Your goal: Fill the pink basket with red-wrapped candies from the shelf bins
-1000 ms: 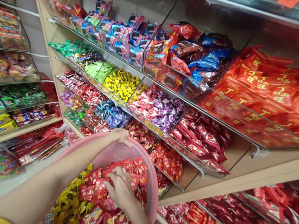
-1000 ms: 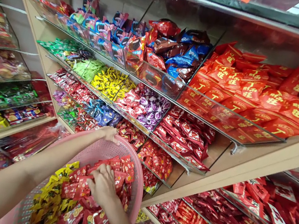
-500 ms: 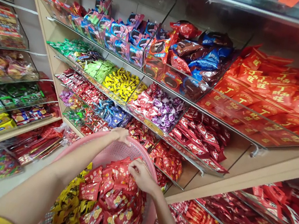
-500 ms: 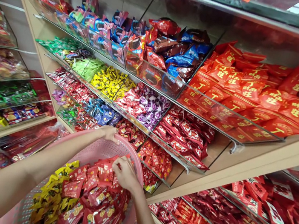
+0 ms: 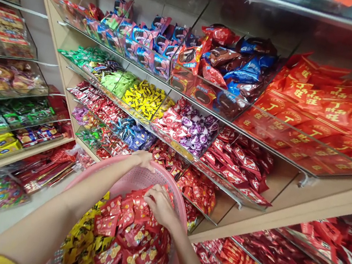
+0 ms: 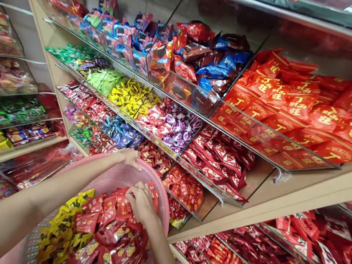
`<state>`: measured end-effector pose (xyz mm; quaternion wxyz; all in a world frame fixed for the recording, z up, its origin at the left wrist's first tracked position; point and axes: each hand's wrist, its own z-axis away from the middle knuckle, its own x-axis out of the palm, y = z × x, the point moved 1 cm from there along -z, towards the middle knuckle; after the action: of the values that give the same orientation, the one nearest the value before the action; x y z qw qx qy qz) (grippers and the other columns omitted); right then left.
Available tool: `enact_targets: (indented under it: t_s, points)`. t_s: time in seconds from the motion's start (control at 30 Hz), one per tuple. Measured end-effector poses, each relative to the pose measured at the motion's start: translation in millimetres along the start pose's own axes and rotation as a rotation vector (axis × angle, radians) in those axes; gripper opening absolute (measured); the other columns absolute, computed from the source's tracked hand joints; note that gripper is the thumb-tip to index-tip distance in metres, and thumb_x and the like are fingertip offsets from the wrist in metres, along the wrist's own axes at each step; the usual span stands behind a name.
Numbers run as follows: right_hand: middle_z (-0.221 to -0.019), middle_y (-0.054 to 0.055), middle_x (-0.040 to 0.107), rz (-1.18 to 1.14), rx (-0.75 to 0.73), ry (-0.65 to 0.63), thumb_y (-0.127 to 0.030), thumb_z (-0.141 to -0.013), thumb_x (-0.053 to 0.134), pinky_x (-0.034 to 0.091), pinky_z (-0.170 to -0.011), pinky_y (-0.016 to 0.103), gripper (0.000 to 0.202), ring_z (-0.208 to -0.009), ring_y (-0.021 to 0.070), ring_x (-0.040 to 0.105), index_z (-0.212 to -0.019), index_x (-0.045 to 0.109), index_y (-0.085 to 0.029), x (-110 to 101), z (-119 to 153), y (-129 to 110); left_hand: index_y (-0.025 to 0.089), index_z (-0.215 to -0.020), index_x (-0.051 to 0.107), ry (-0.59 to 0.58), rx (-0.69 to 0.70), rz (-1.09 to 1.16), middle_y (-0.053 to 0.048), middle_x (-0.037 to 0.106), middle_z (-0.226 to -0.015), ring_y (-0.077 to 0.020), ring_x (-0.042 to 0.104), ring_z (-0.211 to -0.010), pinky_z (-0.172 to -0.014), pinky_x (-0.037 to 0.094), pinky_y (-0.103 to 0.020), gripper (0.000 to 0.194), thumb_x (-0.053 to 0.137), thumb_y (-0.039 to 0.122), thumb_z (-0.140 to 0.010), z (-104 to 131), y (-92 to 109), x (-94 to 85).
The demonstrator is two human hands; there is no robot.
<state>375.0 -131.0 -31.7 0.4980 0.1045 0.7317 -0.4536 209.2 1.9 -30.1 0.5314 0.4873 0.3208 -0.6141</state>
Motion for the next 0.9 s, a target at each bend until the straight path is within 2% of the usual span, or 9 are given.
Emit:
enact_targets:
  t_s: [0.1, 0.23, 0.4, 0.53, 0.63, 0.73, 0.8, 0.9]
  points:
    - [-0.082, 0.001, 0.052, 0.023, -0.004, -0.014, -0.023, -0.085, 0.048, 0.033, -0.077, 0.027, 0.015, -0.084, 0.0135, 0.046, -0.075, 0.058, -0.019, 1.7, 1.7, 7.8, 0.017, -0.090, 0.067, 0.006, 0.001, -0.001, -0.014, 0.066, -0.093, -0.0311, 0.061, -0.087, -0.070, 0.048, -0.036, 0.076, 0.047, 0.080, -0.050, 0.4, -0.1, -0.5]
    - [-0.086, 0.002, 0.052, 0.088, 0.077, 0.001, -0.021, -0.082, 0.053, 0.033, -0.079, 0.029, 0.006, -0.088, 0.0157, 0.046, -0.079, 0.058, -0.020, 0.8, 6.2, 11.1, 0.017, -0.089, 0.067, 0.000, -0.002, 0.012, -0.015, 0.066, -0.092, -0.0309, 0.061, -0.087, -0.070, 0.048, -0.035, 0.076, 0.047, 0.079, -0.049, -0.1, -0.7, -0.2]
    - [-0.096, 0.003, 0.051, 0.108, 0.065, 0.061, -0.024, -0.081, 0.054, 0.034, -0.084, 0.032, 0.017, -0.094, 0.0184, 0.044, -0.098, 0.056, -0.023, 5.9, 5.7, -18.5, 0.017, -0.090, 0.066, 0.003, 0.007, 0.019, -0.015, 0.065, -0.096, -0.0316, 0.060, -0.089, -0.070, 0.047, -0.035, 0.078, 0.046, 0.080, -0.049, -0.2, -0.7, 0.0]
    - [-0.096, 0.005, 0.053, 0.144, -0.006, -0.053, -0.029, -0.079, 0.056, 0.036, -0.084, 0.036, 0.015, -0.096, 0.0206, 0.045, -0.092, 0.059, -0.023, 34.8, 5.1, -48.7, 0.018, -0.087, 0.066, -0.004, 0.000, 0.026, -0.013, 0.066, -0.094, -0.0290, 0.061, -0.086, -0.069, 0.047, -0.032, 0.075, 0.047, 0.080, -0.049, 1.7, -0.1, -0.3]
    - [-0.110, 0.014, 0.052, 0.197, 0.108, -0.120, -0.038, -0.078, 0.056, 0.033, -0.091, 0.045, 0.030, -0.109, 0.0283, 0.042, -0.098, 0.060, -0.016, 65.3, 6.7, -56.7, 0.018, -0.088, 0.066, -0.005, -0.002, 0.029, -0.012, 0.066, -0.093, -0.0285, 0.061, -0.084, -0.069, 0.047, -0.033, 0.077, 0.046, 0.081, -0.047, 1.9, -0.1, 0.0]
    - [-0.124, 0.019, 0.046, 0.192, 0.237, -0.108, -0.039, -0.077, 0.057, 0.027, -0.096, 0.051, 0.042, -0.120, 0.0328, 0.034, -0.110, 0.057, -0.014, 89.9, 7.1, -56.6, 0.018, -0.089, 0.066, 0.001, -0.005, 0.035, -0.013, 0.066, -0.092, -0.0289, 0.060, -0.085, -0.070, 0.047, -0.034, 0.079, 0.046, 0.082, -0.047, 0.5, -1.1, 1.2]
    - [-0.123, 0.018, 0.047, 0.171, 0.262, -0.086, -0.037, -0.076, 0.058, 0.027, -0.096, 0.052, 0.041, -0.120, 0.0327, 0.035, -0.111, 0.056, -0.015, 98.2, 6.2, -57.3, 0.018, -0.087, 0.066, 0.012, 0.018, 0.045, -0.012, 0.066, -0.091, -0.0283, 0.061, -0.083, -0.069, 0.047, -0.034, 0.076, 0.046, 0.081, -0.049, -0.5, -1.8, 2.1]
    - [-0.118, 0.018, 0.051, 0.152, 0.273, -0.065, -0.030, -0.075, 0.059, 0.027, -0.097, 0.051, 0.036, -0.118, 0.0322, 0.036, -0.107, 0.058, -0.015, 98.0, 5.2, -61.5, 0.018, -0.084, 0.067, 0.021, 0.034, 0.052, -0.012, 0.066, -0.088, -0.0278, 0.061, -0.080, -0.068, 0.046, -0.034, 0.073, 0.048, 0.079, -0.050, -1.2, -2.5, 2.8]
